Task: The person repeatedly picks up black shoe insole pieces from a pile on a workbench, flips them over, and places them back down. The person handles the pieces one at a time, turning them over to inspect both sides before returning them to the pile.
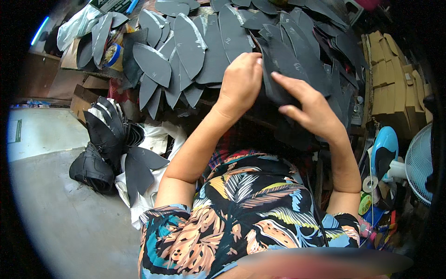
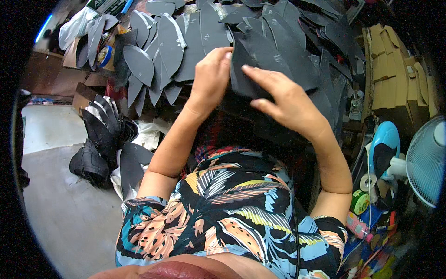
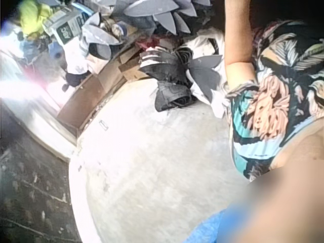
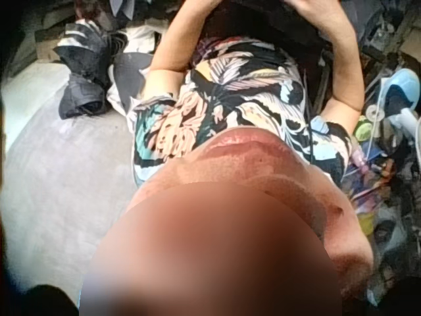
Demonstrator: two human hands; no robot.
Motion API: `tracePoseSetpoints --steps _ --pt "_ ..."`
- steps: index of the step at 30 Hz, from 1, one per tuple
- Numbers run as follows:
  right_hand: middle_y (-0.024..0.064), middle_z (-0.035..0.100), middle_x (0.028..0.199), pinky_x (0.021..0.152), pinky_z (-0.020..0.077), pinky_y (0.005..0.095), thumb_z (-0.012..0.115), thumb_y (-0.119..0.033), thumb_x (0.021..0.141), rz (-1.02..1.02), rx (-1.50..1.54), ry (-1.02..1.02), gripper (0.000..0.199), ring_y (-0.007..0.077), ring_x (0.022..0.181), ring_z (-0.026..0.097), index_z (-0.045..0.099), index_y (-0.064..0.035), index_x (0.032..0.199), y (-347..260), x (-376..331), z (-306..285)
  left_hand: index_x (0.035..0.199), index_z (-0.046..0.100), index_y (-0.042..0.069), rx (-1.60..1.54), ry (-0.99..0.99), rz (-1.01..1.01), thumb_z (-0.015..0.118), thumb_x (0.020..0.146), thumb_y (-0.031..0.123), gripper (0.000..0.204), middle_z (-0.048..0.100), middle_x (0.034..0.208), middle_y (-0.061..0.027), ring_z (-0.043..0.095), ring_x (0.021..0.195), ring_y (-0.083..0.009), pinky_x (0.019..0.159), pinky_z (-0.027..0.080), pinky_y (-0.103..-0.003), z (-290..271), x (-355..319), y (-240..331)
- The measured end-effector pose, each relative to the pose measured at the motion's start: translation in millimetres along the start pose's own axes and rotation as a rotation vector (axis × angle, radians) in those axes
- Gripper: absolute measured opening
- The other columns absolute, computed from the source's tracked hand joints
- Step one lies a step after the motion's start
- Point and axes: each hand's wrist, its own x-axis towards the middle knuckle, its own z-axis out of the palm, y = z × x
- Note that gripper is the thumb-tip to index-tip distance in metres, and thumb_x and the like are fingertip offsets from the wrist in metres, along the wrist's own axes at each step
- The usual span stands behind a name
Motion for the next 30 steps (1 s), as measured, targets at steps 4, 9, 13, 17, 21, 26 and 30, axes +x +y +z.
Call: tracePoseSetpoints --steps 4,9,13,17,21,26,30 --pt "0.0187 0.058 0.135 0.111 0.0404 0.0407 0.065 -0.003 0.086 -0.041 -0.119 -0.060 0.058 0.0344 0.129 0.053 0.051 -0.0041 0.142 0.5 4.5 1.5 0.125 0.054 -0.004 -0.598 -0.105 -0.376 0.061 0.098 0.020 0.037 0.065 0.090 -0.0080 0.061 0.067 -0.0121 0.054 0.048 -0.027 -6.3 6.2 6.9" --pt "0.0163 0.062 0.130 0.104 0.0477 0.0417 0.060 -0.001 0.089 -0.033 -0.317 0.137 0.050 0.0330 0.125 0.057 0.054 -0.0083 0.138 28.3 19.7 3.6 0.139 0.044 -0.003 -0.942 -0.185 -0.544 0.060 0.090 0.008 0.052 0.065 0.102 -0.0087 0.065 0.078 -0.0123 0.066 0.054 -0.024 -9.1 2.9 2.6" --pt "0.0147 0.065 0.124 0.100 0.0505 0.0400 0.063 -0.002 0.085 -0.017 -0.480 0.136 0.052 0.0314 0.122 0.059 0.055 -0.0094 0.136 39.0 24.7 12.8 0.138 0.044 -0.008 -1.099 -0.096 -0.619 0.056 0.085 0.002 0.055 0.064 0.107 -0.0138 0.066 0.086 -0.0157 0.075 0.056 -0.028 -23.6 -1.8 -4.9" --pt "0.0142 0.066 0.122 0.098 0.0514 0.0398 0.064 -0.005 0.085 -0.015 -0.562 0.131 0.052 0.0305 0.118 0.061 0.056 -0.0105 0.136 40.5 26.1 8.6 0.132 0.051 -0.007 -1.296 -0.108 -0.617 0.051 0.083 0.001 0.050 0.064 0.108 -0.0134 0.068 0.088 -0.0173 0.077 0.058 -0.028 -41.9 -2.1 -13.5" --pt "0.0116 0.067 0.118 0.095 0.0525 0.0393 0.066 -0.009 0.084 -0.003 -0.449 0.130 0.045 0.0289 0.111 0.063 0.061 -0.0114 0.129 38.9 37.2 -0.2 0.130 0.052 -0.006 -1.235 -0.123 -0.603 0.051 0.083 0.001 0.047 0.065 0.107 -0.0133 0.068 0.088 -0.0171 0.077 0.058 -0.028 -39.1 -5.0 -14.4" --pt "0.0066 0.067 0.116 0.093 0.0534 0.0365 0.068 -0.011 0.083 -0.267 -0.585 0.182 0.034 0.0271 0.113 0.061 0.067 -0.0112 0.117 43.0 71.1 6.4 0.131 0.052 -0.005 -1.211 -0.152 -0.584 0.052 0.083 0.003 0.049 0.064 0.110 -0.0130 0.068 0.092 -0.0173 0.080 0.057 -0.027 -37.3 -7.9 -9.5" --pt "0.0048 0.066 0.120 0.096 0.0523 0.0381 0.067 -0.010 0.082 -0.377 -0.622 0.193 0.034 0.0288 0.117 0.059 0.067 -0.0103 0.115 50.9 90.0 16.3 0.132 0.051 -0.004 -1.242 -0.139 -0.571 0.052 0.084 0.002 0.049 0.064 0.110 -0.0129 0.068 0.092 -0.0168 0.081 0.057 -0.027 -39.6 -8.4 -6.3"
